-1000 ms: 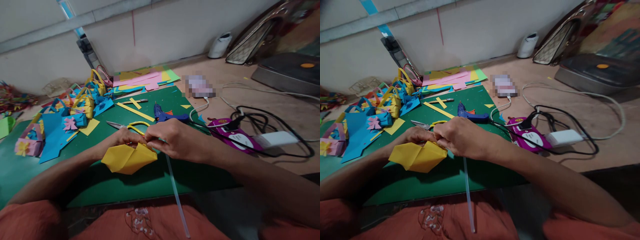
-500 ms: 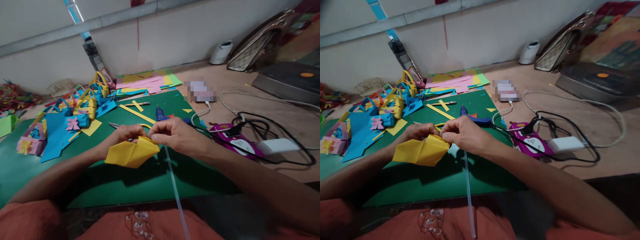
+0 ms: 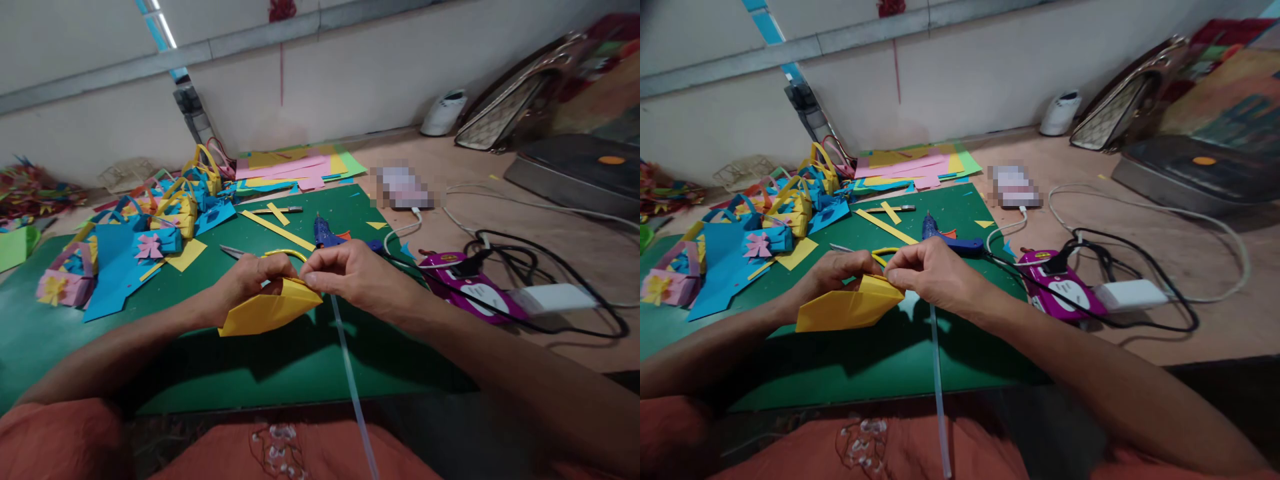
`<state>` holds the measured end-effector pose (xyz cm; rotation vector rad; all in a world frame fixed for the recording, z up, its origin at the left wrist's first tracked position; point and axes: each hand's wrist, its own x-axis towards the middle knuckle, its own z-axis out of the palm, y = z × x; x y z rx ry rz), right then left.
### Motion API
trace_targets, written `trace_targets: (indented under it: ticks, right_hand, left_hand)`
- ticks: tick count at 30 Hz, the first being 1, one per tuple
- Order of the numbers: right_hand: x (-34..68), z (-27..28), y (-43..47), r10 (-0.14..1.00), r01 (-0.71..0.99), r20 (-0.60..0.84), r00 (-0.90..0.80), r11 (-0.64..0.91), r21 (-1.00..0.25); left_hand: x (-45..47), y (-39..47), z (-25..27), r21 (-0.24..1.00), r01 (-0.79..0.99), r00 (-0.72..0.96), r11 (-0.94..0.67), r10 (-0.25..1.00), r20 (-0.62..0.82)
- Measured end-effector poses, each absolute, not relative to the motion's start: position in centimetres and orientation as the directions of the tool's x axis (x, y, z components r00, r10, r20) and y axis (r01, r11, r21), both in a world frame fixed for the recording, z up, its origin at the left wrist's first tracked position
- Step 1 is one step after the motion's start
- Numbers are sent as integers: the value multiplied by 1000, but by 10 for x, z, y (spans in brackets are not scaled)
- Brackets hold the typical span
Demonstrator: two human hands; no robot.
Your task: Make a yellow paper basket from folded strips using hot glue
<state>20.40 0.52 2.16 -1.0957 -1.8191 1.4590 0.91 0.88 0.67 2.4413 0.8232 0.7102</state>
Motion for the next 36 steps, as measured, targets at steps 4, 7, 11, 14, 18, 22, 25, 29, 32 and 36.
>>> trace_targets:
  ticks: [4,7,11,14,18,22,25,29,32,36]
  right_hand:
    - [204,22,4,874,261,-21,-485,122,-958]
    - [203,22,3,876,253,9,-482,149,-956]
    - [203,23,1,880,302,50,-471,215,-929]
    - [203,23,-1,878,349,127,-462,312,-884]
    - [203,24,-4,848,377,235,-475,437,-816]
    - [205,24,-6,794,382,335,-507,555,-739]
    - [206,21,-6,744,386,400,-536,637,-667]
    - [206,14,-4,638,374,503,-582,760,-532]
    - [206,11,-2,538,332,579,-612,840,-430]
    - [206,10,-2,465,348,612,-639,885,-309]
  left_hand:
    - [8,9,5,584,410,686,-700,659,309]
    - [9,10,4,574,392,682,-719,646,343]
    - [10,11,3,563,391,685,-728,639,351]
    - [8,11,0,556,397,687,-730,638,348]
    - [8,13,-2,505,395,663,-767,619,422]
    - [9,16,1,382,323,666,-866,495,558]
    - [9,15,5,339,291,658,-895,444,608]
    - [10,12,7,224,348,617,-910,403,676]
    - [10,11,7,126,387,606,-913,355,712]
    - [9,12,6,7,382,614,-924,260,745]
